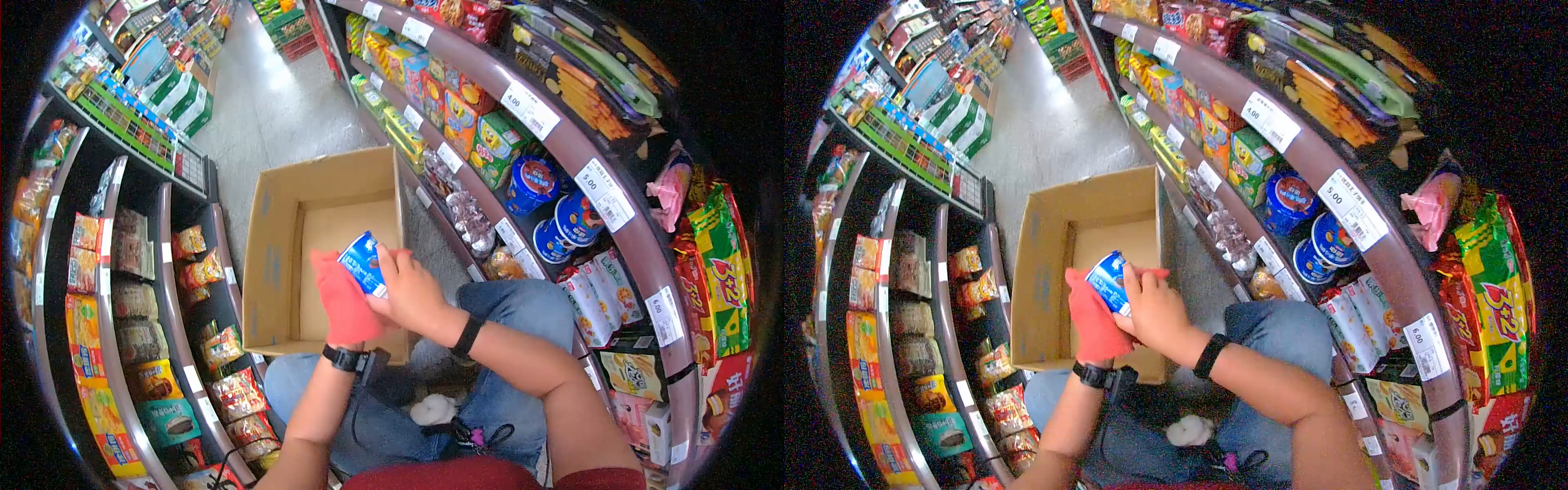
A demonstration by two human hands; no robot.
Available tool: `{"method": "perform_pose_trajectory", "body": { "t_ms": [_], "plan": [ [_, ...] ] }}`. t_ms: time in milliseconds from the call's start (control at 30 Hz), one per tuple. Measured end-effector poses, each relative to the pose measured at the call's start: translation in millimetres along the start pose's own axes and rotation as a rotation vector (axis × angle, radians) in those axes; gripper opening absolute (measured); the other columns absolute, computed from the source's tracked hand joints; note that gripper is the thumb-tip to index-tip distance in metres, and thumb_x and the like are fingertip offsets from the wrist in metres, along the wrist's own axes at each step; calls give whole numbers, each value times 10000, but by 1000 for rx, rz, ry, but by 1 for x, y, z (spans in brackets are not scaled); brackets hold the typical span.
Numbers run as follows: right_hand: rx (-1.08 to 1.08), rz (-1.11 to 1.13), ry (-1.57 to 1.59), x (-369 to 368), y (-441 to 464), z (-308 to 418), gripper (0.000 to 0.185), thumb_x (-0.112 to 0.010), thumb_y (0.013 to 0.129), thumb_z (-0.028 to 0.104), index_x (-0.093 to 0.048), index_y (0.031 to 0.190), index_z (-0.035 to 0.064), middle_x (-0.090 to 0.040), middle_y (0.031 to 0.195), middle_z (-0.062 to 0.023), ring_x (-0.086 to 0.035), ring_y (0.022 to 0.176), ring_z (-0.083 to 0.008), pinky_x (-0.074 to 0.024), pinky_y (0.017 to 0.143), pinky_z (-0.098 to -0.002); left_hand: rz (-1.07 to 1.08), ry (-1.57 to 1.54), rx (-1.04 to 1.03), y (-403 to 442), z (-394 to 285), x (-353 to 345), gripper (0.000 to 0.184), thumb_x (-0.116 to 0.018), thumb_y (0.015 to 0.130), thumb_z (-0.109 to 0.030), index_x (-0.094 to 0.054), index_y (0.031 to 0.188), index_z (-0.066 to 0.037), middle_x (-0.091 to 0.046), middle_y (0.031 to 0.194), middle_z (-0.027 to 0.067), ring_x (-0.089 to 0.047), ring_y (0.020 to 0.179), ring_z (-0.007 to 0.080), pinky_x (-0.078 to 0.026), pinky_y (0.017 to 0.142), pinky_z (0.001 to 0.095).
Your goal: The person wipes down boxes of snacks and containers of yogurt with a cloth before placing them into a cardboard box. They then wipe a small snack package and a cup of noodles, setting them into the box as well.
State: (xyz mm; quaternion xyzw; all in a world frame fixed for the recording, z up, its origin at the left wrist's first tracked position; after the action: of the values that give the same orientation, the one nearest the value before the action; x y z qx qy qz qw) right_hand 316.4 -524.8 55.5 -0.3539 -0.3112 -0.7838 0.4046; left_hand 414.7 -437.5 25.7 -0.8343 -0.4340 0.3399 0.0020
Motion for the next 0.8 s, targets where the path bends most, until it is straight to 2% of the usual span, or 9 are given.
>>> {"method": "perform_pose_trajectory", "body": {
  "t_ms": [133, 267, 333, 400, 500, 567, 600, 700, 800],
  "plan": [
    [5, 19, 104, -1, -2, 0, 895, -772, 772, 420, -348, 1421, -29, -553, 1063, -250, -623, 939, -415, -551, 776, -481, 33, -26, 19, 5, -8, -3, 332, -434, 1043, -441, -470, 1114, -119, -559, 965, 29, -605, 848, 160, -530, 718, 310],
    [-14, 63, 216, 1, -3, -1, 874, -749, 805, 415, -308, 1414, -29, -525, 1119, -285, -601, 974, -470, -525, 828, -510, 36, 87, -16, 12, -11, 1, 360, -431, 1040, -473, -476, 1090, -120, -556, 947, 30, -610, 830, 162, -535, 705, 302],
    [-11, 29, 299, 0, -2, -7, 879, -740, 816, 422, -292, 1421, -31, -511, 1162, -306, -586, 1005, -490, -512, 853, -521, -9, 294, -119, 19, -6, 5, 430, -416, 1026, -535, -454, 1107, -114, -590, 968, 61, -643, 847, 200, -554, 694, 329],
    [-45, 31, 395, -1, 0, -14, 858, -687, 876, 434, -251, 1443, -41, -473, 1260, -345, -554, 1083, -524, -480, 919, -536, -105, 660, -367, 14, 1, -2, 445, -445, 1016, -541, -428, 1155, -119, -603, 1013, 72, -655, 869, 208, -559, 693, 332],
    [-119, 11, 385, -11, 2, -27, 810, -620, 936, 428, -226, 1460, -47, -451, 1305, -363, -519, 1156, -529, -458, 961, -536, -151, 813, -429, 2, 12, -18, 418, -571, 988, -395, -380, 1269, -152, -579, 1064, 58, -627, 903, 170, -546, 747, 309],
    [-73, -2, 427, -12, 4, -28, 780, -576, 971, 410, -199, 1476, -50, -429, 1339, -374, -487, 1206, -524, -423, 1009, -534, 123, -174, 88, -4, -9, -41, 467, -664, 940, -275, -370, 1268, -120, -575, 1044, 61, -622, 898, 165, -533, 776, 306],
    [-63, -7, 430, -13, 5, -27, 781, -576, 972, 406, -194, 1478, -50, -427, 1342, -374, -484, 1212, -520, -417, 1017, -532, 100, -79, -35, -8, -10, -45, 365, -562, 1009, -368, -368, 1238, -162, -575, 1020, 51, -627, 868, 144, -553, 736, 309],
    [-51, 7, 518, -13, 8, -25, 796, -594, 965, 392, -184, 1486, -49, -422, 1348, -368, -482, 1221, -508, -406, 1030, -523, -30, 225, -227, 7, -4, -38, 452, -480, 1012, -524, -385, 1309, -198, -635, 1010, 72, -663, 802, 188, -575, 691, 332],
    [-37, 16, 508, -10, 5, -17, 820, -624, 948, 377, -181, 1494, -46, -425, 1344, -361, -487, 1222, -496, -407, 1032, -509, -63, 183, -194, 12, 1, -22, 494, -436, 998, -581, -429, 1261, -162, -645, 1017, 81, -669, 837, 207, -578, 727, 355]
  ]
}}
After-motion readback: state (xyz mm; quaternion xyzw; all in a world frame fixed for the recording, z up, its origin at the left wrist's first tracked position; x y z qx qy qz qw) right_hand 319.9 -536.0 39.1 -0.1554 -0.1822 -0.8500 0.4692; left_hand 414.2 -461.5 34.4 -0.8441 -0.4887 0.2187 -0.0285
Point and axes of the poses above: each hand's wrist, its own y-axis towards the middle knuckle, its own x-axis out of the back of the hand, z = x × y, the point moved 2 cm from there along y, towards the middle knuckle
